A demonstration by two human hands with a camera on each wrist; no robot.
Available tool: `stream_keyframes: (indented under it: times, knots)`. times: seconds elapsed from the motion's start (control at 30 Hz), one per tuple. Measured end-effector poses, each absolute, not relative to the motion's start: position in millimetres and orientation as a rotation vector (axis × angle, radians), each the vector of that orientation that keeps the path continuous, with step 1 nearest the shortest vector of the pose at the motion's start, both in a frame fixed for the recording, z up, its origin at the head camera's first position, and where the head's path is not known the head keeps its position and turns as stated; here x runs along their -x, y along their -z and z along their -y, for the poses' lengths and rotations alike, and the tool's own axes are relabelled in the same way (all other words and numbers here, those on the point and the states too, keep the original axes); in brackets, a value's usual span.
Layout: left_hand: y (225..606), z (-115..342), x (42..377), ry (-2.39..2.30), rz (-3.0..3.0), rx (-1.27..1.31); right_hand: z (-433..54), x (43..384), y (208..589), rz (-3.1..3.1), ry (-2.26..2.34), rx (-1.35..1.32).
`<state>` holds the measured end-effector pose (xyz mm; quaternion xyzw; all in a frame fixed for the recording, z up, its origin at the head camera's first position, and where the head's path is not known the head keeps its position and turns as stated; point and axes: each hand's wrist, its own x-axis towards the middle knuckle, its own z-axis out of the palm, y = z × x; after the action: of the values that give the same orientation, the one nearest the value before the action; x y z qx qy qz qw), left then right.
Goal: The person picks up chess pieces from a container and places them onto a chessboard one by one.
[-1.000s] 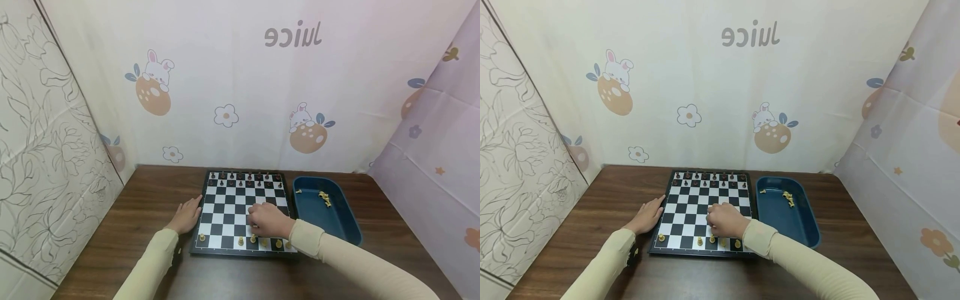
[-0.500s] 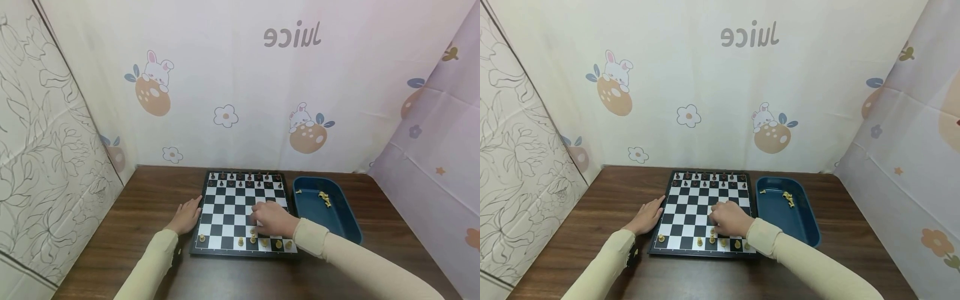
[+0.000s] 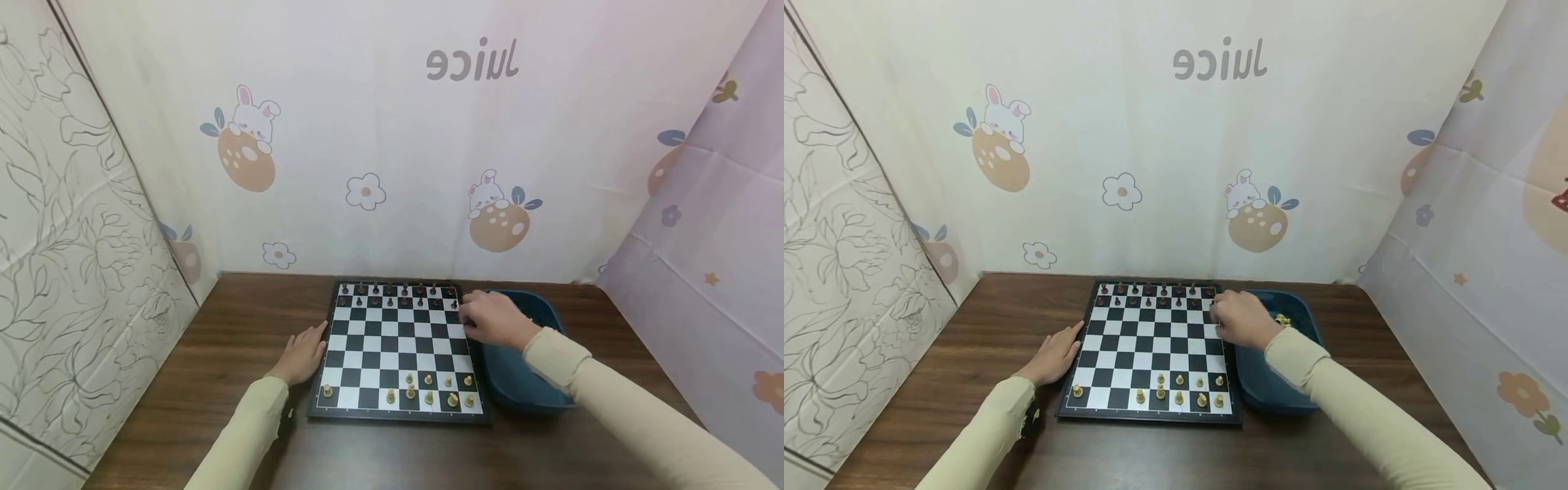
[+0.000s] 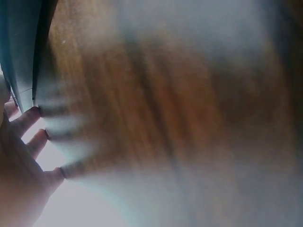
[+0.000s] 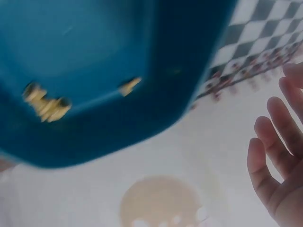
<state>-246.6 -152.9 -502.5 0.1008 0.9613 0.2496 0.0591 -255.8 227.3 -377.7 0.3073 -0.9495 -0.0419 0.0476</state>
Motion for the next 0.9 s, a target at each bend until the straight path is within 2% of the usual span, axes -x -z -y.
stream_keyframes:
  times: [0.23, 0.43, 0.9]
  knots:
    - [502, 154, 248, -0.746, -2.918, -0.29, -268, 274, 382, 2.904, 0.171, -0.786]
    - [505, 153, 247, -0.753, -2.912, -0.291, -293, 287, 408, 2.929, 0.227, -0.788]
    - [504, 153, 248, -0.734, -2.929, -0.302, -287, 308, 453, 2.886, 0.343, -0.717]
